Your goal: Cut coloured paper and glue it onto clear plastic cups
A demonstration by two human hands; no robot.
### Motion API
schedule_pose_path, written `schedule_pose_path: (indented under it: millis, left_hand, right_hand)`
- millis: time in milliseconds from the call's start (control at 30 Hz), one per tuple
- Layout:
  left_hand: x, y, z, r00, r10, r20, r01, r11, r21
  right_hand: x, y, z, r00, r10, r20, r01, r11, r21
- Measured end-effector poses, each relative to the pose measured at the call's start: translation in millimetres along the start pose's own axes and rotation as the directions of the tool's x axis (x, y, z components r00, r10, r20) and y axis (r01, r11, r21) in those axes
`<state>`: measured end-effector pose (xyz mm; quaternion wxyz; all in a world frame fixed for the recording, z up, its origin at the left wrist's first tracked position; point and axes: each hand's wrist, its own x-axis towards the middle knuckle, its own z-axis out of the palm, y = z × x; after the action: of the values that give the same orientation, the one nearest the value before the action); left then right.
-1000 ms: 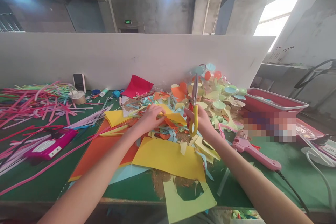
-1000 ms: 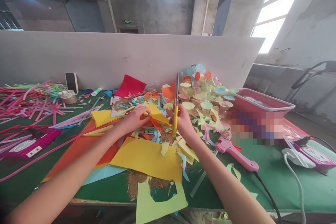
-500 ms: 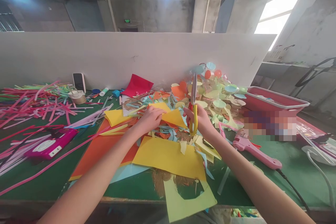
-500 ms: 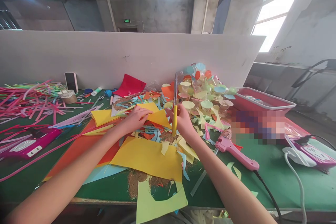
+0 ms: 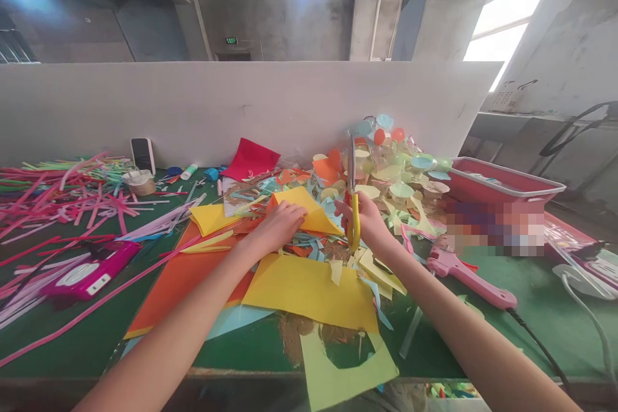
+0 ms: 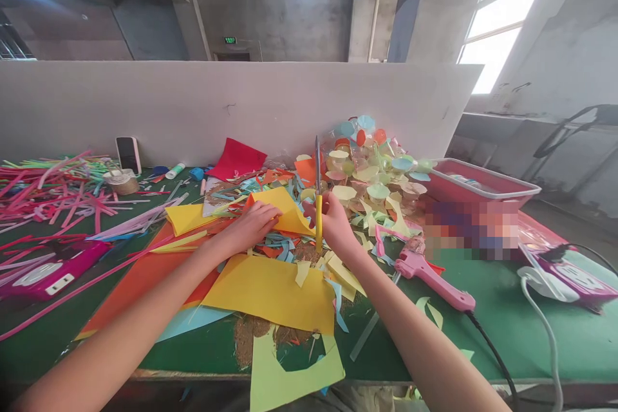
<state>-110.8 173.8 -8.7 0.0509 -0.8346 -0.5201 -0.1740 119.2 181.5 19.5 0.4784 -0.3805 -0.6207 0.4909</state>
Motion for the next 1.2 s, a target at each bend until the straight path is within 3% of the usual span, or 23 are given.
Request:
schedule_pose_path:
  millis: [400,733,1067,1200]
  left_hand:
    - [6,-1,-12.3,0.967,-0.162,-0.197,0.179,0.981,0.074]
    - [-2,-3,-7.7,0.918,-0.363,-0.160,0.395,0.875,0.280]
    - [-5,1,-6.0,0.809,-0.530,-0.256,0.586,0.689,0.426]
    - [-3,0,-7.2,0.801,-0.568,-0.192,0.591,0.696,0.407]
  right_hand:
    - [0,0,0,0.999,0.025,-0.022,-0.025,1.000,-0.007]
    - [-2,-1,0,1.000,0.018,-0.022,-0.019,1.000,-0.014]
    - [-2,-3,1,0.998,0.056,-0.027,-0.057,0.998,-0.020]
    - [-2,-2,1,0.999,0.037,-0.020,-0.038,0.998,-0.043]
